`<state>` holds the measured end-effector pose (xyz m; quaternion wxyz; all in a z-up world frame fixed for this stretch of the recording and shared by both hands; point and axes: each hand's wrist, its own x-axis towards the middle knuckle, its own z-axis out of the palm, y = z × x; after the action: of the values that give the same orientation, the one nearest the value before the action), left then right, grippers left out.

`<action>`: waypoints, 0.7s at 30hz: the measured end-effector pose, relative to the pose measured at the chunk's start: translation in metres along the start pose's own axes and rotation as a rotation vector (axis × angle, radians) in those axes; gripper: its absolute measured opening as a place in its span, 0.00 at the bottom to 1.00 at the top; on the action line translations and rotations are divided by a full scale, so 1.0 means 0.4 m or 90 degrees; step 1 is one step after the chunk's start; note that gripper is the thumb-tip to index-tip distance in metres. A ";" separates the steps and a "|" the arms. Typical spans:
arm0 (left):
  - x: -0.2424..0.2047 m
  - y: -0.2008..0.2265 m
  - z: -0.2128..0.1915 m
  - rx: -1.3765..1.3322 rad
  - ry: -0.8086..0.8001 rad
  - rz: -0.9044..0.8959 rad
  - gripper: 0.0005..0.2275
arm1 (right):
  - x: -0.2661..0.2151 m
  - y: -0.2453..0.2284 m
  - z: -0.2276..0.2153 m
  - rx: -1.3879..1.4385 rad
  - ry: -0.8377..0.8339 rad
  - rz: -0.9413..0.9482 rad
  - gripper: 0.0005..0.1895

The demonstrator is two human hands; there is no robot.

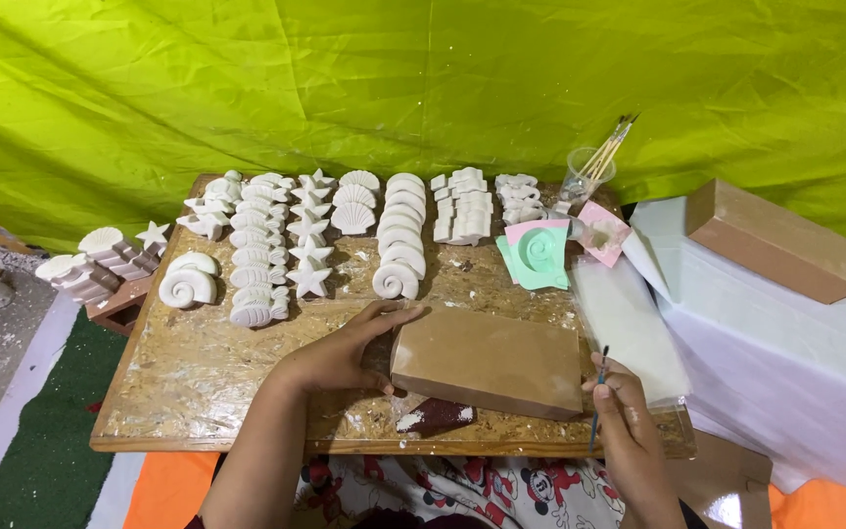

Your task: The person packs small white clay figurines into a cardboard box and then folds a new cardboard box into shape.

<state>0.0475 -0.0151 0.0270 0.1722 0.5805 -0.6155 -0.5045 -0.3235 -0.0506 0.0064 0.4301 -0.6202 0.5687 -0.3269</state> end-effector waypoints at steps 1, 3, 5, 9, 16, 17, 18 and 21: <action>-0.002 0.000 0.001 -0.019 0.006 0.024 0.50 | -0.005 -0.015 0.004 0.013 0.009 0.036 0.14; 0.003 -0.030 0.000 -0.021 0.005 0.049 0.49 | 0.030 0.094 0.012 0.148 0.005 -0.018 0.13; 0.005 -0.041 -0.003 -0.023 0.006 0.076 0.49 | 0.051 0.148 0.011 0.282 0.000 -0.075 0.11; 0.009 -0.069 0.000 -0.078 0.007 0.195 0.45 | 0.047 0.139 -0.009 0.386 0.002 -0.054 0.11; 0.030 -0.096 0.011 -0.086 0.140 0.186 0.39 | 0.032 0.119 -0.017 0.540 0.042 -0.222 0.12; 0.033 -0.096 0.016 -0.086 0.140 0.186 0.39 | 0.029 0.118 -0.014 0.540 0.041 -0.221 0.12; 0.037 -0.096 0.020 -0.116 0.173 0.146 0.34 | 0.027 0.116 -0.010 0.528 0.056 -0.256 0.11; 0.027 -0.056 0.021 -0.146 0.229 0.058 0.29 | 0.019 0.101 0.004 0.474 0.093 -0.337 0.10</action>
<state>0.0501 -0.0171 0.0009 0.3666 0.6094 -0.5392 -0.4511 -0.3380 -0.0573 -0.0316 0.4840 -0.5227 0.2637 -0.6504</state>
